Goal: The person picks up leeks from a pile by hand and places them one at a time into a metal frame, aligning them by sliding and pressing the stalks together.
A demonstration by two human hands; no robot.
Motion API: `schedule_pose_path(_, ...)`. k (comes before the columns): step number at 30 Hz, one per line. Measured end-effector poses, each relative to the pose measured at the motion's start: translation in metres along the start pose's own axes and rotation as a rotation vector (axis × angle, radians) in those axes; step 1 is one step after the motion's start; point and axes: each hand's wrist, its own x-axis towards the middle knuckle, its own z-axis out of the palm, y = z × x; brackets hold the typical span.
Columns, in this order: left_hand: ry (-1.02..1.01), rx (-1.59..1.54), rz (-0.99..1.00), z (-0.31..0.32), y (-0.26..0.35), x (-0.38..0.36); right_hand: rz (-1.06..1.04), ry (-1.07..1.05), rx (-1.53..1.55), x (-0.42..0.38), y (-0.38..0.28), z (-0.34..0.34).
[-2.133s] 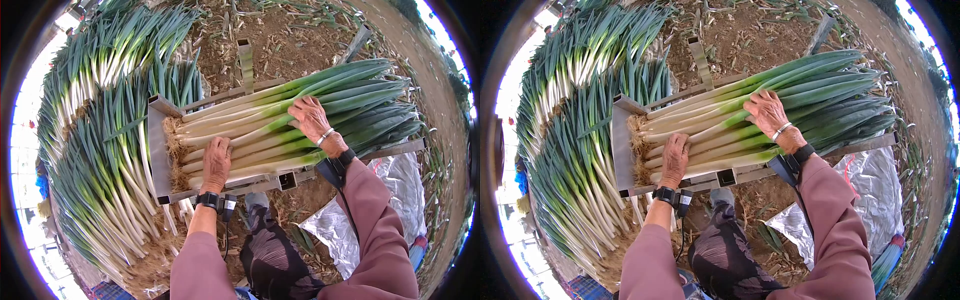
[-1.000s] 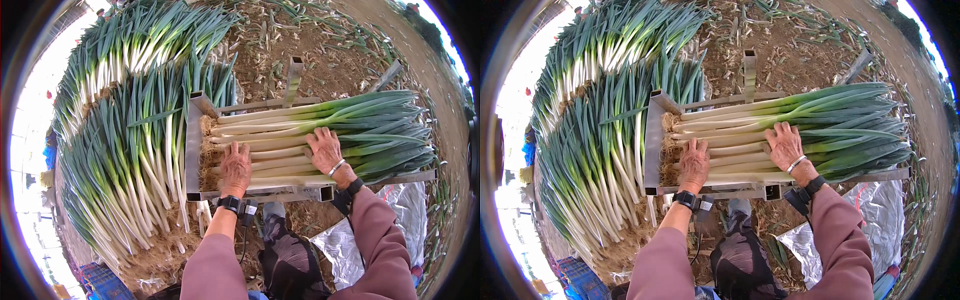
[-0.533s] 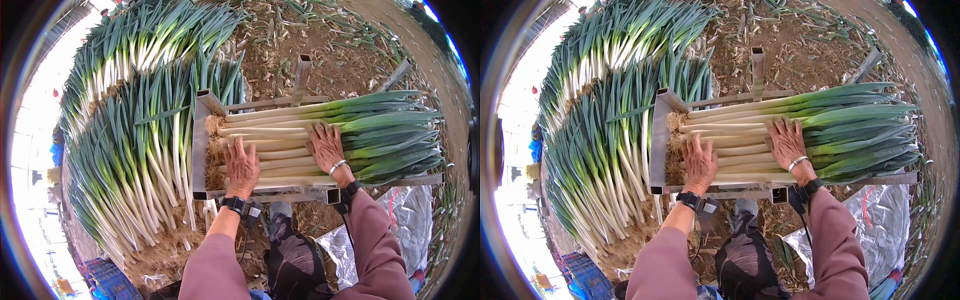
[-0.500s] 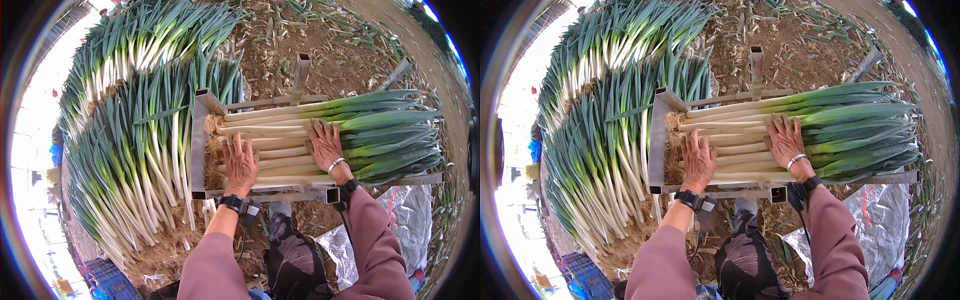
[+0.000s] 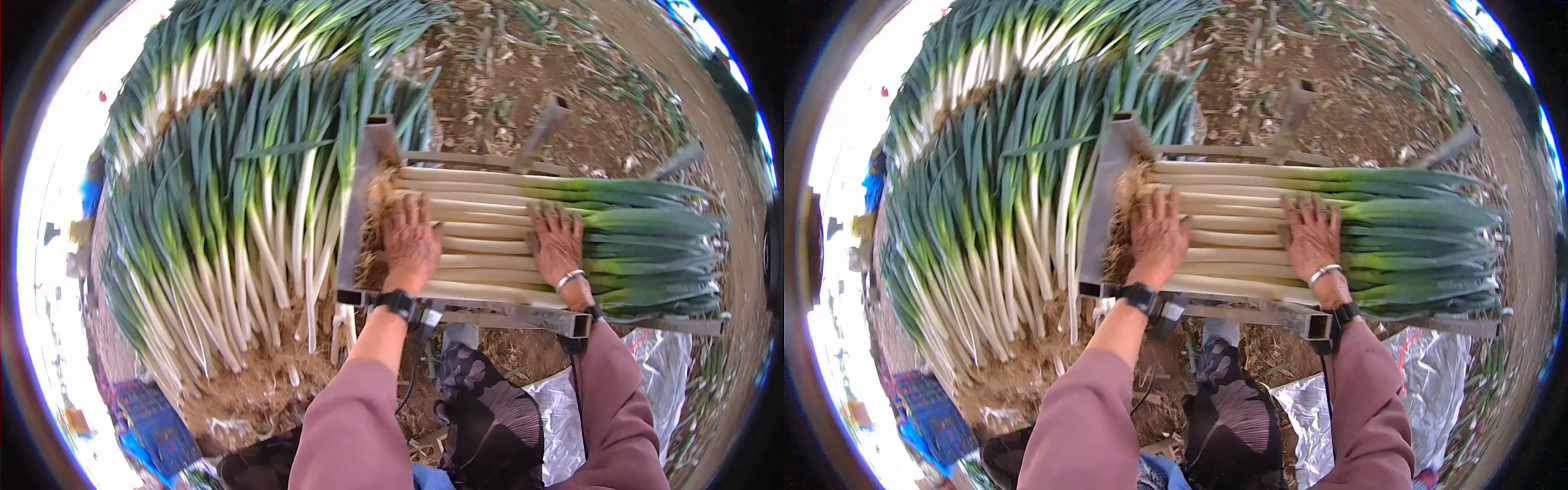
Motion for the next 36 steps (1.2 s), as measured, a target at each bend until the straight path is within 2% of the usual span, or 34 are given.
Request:
schedule_pose_path(2,-0.097,-0.107,-0.006,0.001,-0.001,0.004,0.023,0.046,-0.148,0.003,-0.002,0.010)
schedule_pose_path(4,0.059,-0.095,0.036,0.030,-0.007,0.004,0.017,0.003,-0.120,0.005,-0.006,0.004)
schedule_pose_path(8,0.151,-0.141,0.021,0.015,-0.004,-0.014,0.072,-0.056,-0.159,0.007,-0.006,0.001)
schedule_pose_path(10,0.202,-0.280,0.139,-0.002,0.005,-0.050,0.073,-0.066,-0.171,0.006,-0.004,0.005)
schedule_pose_path(12,0.227,-0.462,0.189,-0.049,0.003,-0.106,0.045,-0.018,-0.195,0.006,-0.001,0.008)
schedule_pose_path(14,0.304,-0.653,0.141,-0.060,-0.013,-0.165,0.044,-0.027,-0.193,0.006,-0.001,0.005)
schedule_pose_path(16,0.379,-0.714,-0.102,-0.046,-0.042,-0.216,0.059,-0.037,-0.224,0.006,-0.003,0.006)
schedule_pose_path(18,0.435,-0.580,-0.459,-0.018,-0.080,-0.245,0.047,0.003,-0.222,0.006,-0.002,0.010)
schedule_pose_path(20,0.460,-0.544,-0.613,-0.004,-0.117,-0.250,0.057,-0.025,-0.249,0.006,0.001,0.011)
schedule_pose_path(21,0.379,-0.412,-0.655,0.011,-0.137,-0.250,0.029,0.008,-0.257,0.006,0.004,0.015)
schedule_pose_path(26,0.237,-0.205,-0.728,0.046,-0.181,-0.206,0.032,0.007,-0.260,0.006,0.006,0.016)
schedule_pose_path(28,0.015,-0.220,-0.824,0.058,-0.187,-0.193,0.014,0.035,-0.271,0.004,0.006,0.018)
schedule_pose_path(30,-0.043,-0.267,-0.853,0.066,-0.188,-0.183,0.023,0.021,-0.276,0.004,0.006,0.018)
schedule_pose_path(32,0.024,-0.414,-0.922,0.062,-0.184,-0.169,0.031,0.017,-0.279,0.005,0.005,0.014)
schedule_pose_path(34,-0.079,-0.572,-0.950,0.044,-0.176,-0.150,0.048,-0.006,-0.283,0.005,0.001,0.011)
schedule_pose_path(36,0.006,-0.859,-0.904,0.083,-0.196,-0.153,0.042,0.003,-0.267,0.005,-0.002,0.012)
